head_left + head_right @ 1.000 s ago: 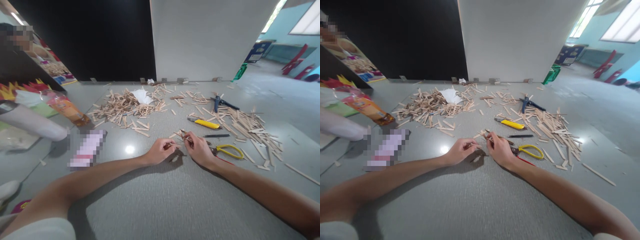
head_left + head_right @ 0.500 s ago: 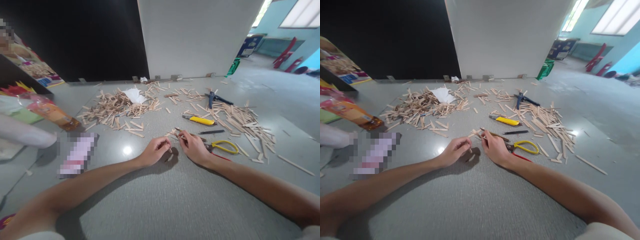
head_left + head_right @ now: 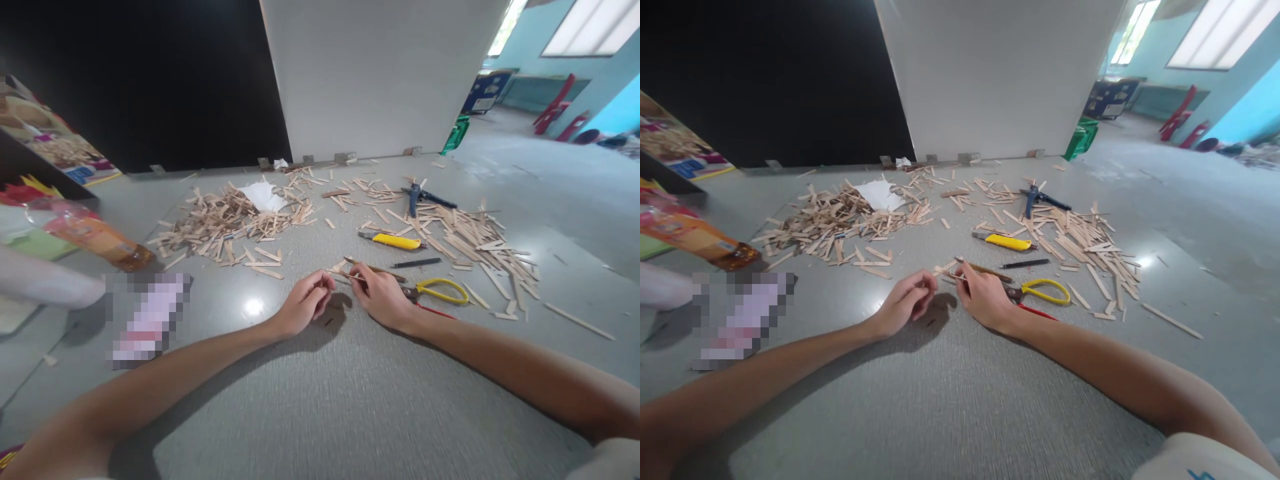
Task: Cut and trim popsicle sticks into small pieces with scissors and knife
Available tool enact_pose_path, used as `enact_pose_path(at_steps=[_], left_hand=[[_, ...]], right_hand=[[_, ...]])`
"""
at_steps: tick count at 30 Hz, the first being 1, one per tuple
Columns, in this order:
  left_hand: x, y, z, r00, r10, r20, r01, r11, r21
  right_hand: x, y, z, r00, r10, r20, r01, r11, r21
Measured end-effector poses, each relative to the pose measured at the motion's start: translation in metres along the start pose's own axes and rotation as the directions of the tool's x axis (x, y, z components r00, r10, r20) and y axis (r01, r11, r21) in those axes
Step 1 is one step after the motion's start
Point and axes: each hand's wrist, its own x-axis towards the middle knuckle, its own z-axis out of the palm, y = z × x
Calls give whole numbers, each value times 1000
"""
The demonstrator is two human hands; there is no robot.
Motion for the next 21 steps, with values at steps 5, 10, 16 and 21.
enact_pose_path(at_steps=[5, 10, 16, 21], left_hand=[[1, -3, -2, 999, 38, 25, -37, 999, -35], [0, -4, -2, 999, 38, 37, -35, 995, -92], [0, -7, -2, 999, 38, 3, -38, 997, -64], [-2, -9, -3, 999, 32, -29, -31, 999, 28]], right_hand=[[0, 1, 0, 1000, -17, 7, 17, 1000, 0], [-1, 3, 1, 1000, -8, 9, 8, 1000, 2], [0, 3, 1, 1000, -8, 25, 8, 1000, -9], [0, 3, 2, 1000, -6, 31, 6, 1000, -13]])
